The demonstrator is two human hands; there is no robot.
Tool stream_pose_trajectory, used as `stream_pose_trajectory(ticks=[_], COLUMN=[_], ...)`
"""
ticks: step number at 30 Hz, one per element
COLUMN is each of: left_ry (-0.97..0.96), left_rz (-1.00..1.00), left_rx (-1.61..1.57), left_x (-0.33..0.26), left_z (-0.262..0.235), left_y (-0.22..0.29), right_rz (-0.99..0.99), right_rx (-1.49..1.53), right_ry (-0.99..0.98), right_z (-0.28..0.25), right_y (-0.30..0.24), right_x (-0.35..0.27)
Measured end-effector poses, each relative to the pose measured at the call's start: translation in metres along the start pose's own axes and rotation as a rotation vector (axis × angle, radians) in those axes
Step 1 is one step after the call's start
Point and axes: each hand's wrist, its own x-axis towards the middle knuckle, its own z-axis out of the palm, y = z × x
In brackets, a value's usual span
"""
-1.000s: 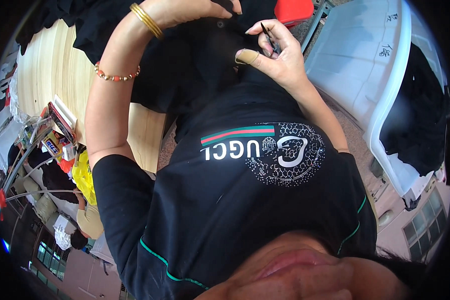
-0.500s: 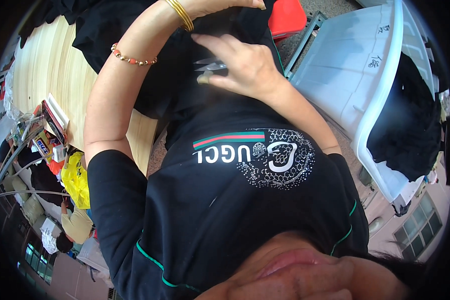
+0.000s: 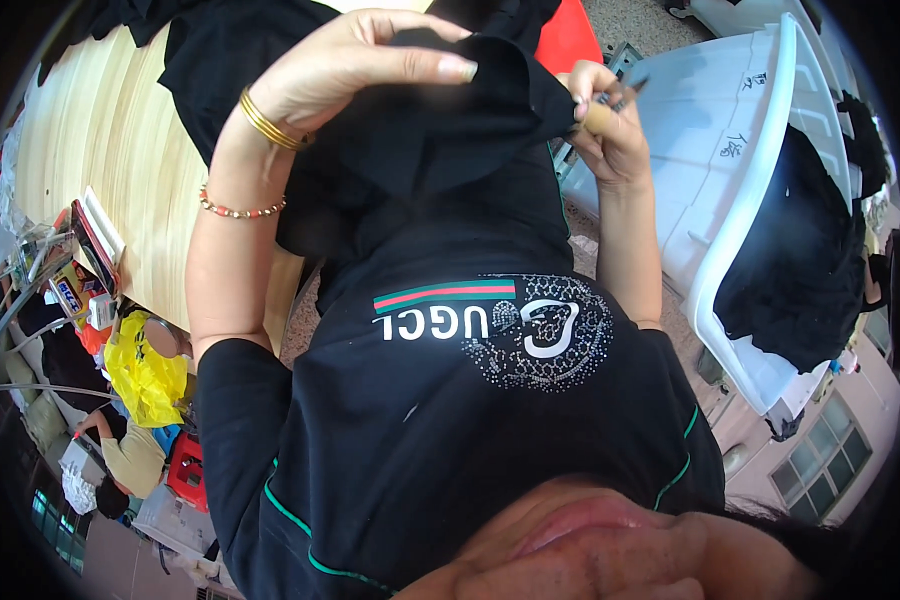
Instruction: Trimming loose threads from black garments using thread snips.
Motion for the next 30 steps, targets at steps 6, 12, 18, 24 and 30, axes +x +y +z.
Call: stream_pose_trajectory(ticks=[6,12,18,24,30], left_ry=[0.150,0.356,0.385,0.374,0.355], left_rz=[0.039,0.058,0.018,-0.017,0.000], left_rx=[-0.180,-0.031,-0.357,-0.397,-0.361], left_x=[0.000,0.005,0.010,0.006,0.008], left_z=[0.012,0.021,0.037,0.043,0.038], left_y=[-0.026,-0.034,-0.022,-0.014,-0.025], right_rz=[0.151,-0.369,-0.699,-0.506,-0.499], right_rx=[0.098,-0.572,-1.505,-1.550,-1.538], right_ry=[0.456,0.397,0.189,0.321,0.365], right_z=[-0.009,0.030,0.068,0.088,0.088], right_y=[0.035,0.003,-0.005,-0.002,-0.005], right_x=[0.005,0.006,0.013,0.020,0.020])
